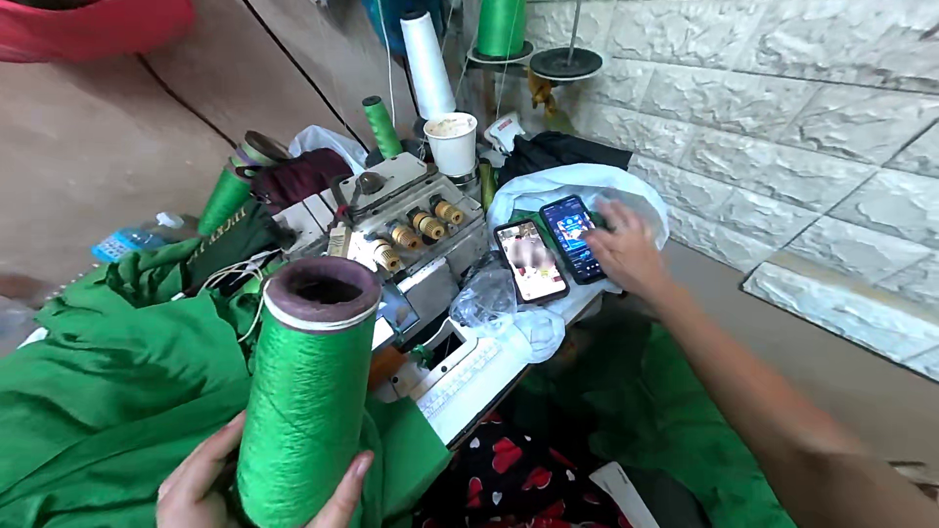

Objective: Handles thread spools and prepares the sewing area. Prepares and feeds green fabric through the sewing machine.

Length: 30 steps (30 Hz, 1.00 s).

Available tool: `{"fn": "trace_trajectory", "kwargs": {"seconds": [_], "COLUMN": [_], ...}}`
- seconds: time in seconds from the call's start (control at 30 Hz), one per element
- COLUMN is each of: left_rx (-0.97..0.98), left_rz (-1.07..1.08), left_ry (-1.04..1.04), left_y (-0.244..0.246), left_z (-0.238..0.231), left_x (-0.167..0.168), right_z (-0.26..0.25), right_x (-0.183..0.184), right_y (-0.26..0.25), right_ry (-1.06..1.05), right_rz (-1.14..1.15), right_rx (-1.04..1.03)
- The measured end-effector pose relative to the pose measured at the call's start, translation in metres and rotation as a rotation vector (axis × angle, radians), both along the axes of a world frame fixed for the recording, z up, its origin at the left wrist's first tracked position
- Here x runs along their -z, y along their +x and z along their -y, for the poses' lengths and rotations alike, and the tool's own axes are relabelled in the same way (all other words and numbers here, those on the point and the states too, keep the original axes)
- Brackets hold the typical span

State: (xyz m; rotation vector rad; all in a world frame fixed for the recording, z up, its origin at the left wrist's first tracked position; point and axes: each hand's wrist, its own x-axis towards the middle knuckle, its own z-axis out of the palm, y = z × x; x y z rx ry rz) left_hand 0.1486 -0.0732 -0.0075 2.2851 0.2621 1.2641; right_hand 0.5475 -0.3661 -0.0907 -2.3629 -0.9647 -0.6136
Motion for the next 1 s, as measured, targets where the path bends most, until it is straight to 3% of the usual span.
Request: {"fn": "trace_trajectory", "kwargs": {"seconds": [0.17, 0.27, 0.37, 0.5, 0.63, 0.77, 0.87, 1.0], "left_rx": [0.002, 0.01, -0.003, -0.008, -0.032, -0.023, -0.023, -0.025], "left_rz": [-0.005, -0.003, -0.01, -0.006, 0.028, 0.019, 0.0, -0.004], "left_ry": [0.033, 0.042, 0.045, 0.043, 0.01, 0.008, 0.007, 0.015], "left_y": [0.001, 0.003, 0.0, 0.004, 0.013, 0.015, 0.012, 0.012], "left_z": [0.0, 0.0, 0.001, 0.006, 0.011, 0.01, 0.01, 0.011], "left_x": [0.0, -0.001, -0.001, -0.002, -0.001, 0.001, 0.002, 0.001], "right_z": [-0.004, -0.003, -0.006, -0.004, -0.008, -0.005, -0.004, -0.001], "right_x": [0.003, 0.007, 0.002, 0.004, -0.009, 0.006, -0.005, 0.002], "right_y": [-0.002, 0.001, -0.002, -0.005, -0.018, -0.009, -0.014, -0.007], "right_ry": [0.101, -0.002, 0.148, -0.026, 0.154, -0.03, 0.046, -0.049], "right_rz": [0.112, -0.048, 0.111, -0.078, 0.103, 0.024, 0.133, 0.026], "right_rx": [0.01, 0.021, 0.022, 0.053, 0.085, 0.078, 0.089, 0.09]}}
